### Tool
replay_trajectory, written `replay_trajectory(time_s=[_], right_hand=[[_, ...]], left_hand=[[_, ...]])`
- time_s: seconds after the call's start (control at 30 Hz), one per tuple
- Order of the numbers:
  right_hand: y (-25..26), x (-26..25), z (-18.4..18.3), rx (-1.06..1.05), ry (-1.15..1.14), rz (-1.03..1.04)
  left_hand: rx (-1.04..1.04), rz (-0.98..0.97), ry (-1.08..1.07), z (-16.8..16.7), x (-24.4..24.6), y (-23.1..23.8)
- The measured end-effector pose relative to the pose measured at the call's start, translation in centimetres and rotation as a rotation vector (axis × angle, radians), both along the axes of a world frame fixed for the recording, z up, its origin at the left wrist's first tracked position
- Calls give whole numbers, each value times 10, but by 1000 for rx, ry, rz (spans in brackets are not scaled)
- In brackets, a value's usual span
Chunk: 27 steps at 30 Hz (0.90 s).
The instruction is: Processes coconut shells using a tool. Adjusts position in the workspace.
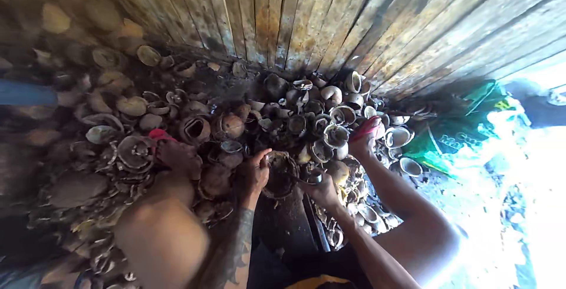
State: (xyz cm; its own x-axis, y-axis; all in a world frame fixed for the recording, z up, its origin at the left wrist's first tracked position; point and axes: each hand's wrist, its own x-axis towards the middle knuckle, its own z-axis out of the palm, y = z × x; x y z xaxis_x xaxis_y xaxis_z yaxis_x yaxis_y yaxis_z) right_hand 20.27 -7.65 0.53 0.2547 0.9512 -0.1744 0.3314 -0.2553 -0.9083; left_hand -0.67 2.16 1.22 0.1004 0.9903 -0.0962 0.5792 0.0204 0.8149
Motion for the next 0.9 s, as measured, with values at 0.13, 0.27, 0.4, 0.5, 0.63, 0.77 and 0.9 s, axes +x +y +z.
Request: replay_trajectory(time_s=[0.13, 0.27, 0.4, 0.5, 0.63, 0.77, 0.9], right_hand=[[-44, -48, 17, -43, 134, -376], [-13, -52, -11, -71, 322, -552], [1, -25, -43, 101, 313, -400], [-18, -45, -15, -92, 441, -507], [4, -30, -34, -3, 352, -451], [18, -8, -54, 106, 312, -308], [-12, -48, -6, -166, 521, -551]], left_hand=[[48, 69, 65, -3, 3, -10], [16, 106, 69, 1, 5, -10], [1, 82, 79, 6, 4, -2], [-51, 8, 97, 1, -1, -4], [-102, -37, 156, 2, 3, 12], [-234, -162, 90, -5, 3, 29], [-39, 128, -203, -20, -10, 16]])
